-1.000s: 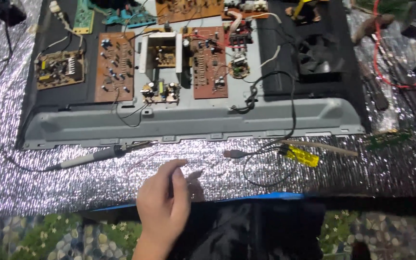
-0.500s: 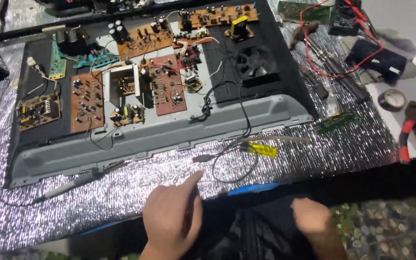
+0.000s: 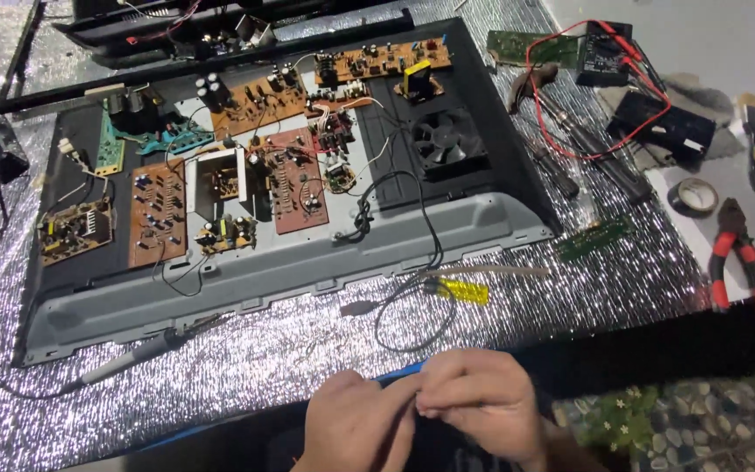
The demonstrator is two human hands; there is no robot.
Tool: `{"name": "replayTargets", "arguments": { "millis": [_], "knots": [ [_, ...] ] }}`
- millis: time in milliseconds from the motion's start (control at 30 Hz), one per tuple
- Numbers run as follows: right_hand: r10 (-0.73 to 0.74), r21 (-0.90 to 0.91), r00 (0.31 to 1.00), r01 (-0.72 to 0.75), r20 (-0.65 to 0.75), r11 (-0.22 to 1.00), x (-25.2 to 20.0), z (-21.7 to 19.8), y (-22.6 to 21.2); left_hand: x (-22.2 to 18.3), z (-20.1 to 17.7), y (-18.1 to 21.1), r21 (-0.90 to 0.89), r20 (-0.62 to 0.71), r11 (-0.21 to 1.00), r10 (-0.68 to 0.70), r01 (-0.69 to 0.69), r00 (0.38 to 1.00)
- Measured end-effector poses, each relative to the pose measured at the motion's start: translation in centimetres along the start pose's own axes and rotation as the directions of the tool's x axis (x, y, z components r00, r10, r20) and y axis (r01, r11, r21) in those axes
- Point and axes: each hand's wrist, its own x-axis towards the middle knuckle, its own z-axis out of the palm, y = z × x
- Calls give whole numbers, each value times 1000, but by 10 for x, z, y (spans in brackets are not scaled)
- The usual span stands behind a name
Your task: Repairing a television circuit board by stripping wires with a lighter and soldering components into place.
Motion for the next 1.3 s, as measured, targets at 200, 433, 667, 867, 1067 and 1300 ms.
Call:
{"name": "replayTargets", "arguments": {
  "millis": [200,433,667,867,1067,1300],
  "knots": [
    [34,90,998,-39,48,995,20,-5,14,1,4,-17,-41,29,996,-74,75,997],
    [-156,-48,976,151,-153,987,114,-69,-19,47,-35,-45,190,60,962,186,-194,981],
    [17,-715,998,26,54,699,202,-75,16,159,-45,-114,277,-226,919,346,-280,911],
    [-114,-881,977,210,178,424,192,-63,28,138,-13,-158,112,-362,971,236,-210,902],
    [-133,-825,941,336,311,454,184,-61,34,118,5,-159,25,-315,992,124,-123,941],
    [-175,-819,932,361,316,446,184,-61,39,122,3,-140,-168,-173,979,84,-113,981]
  ]
}}
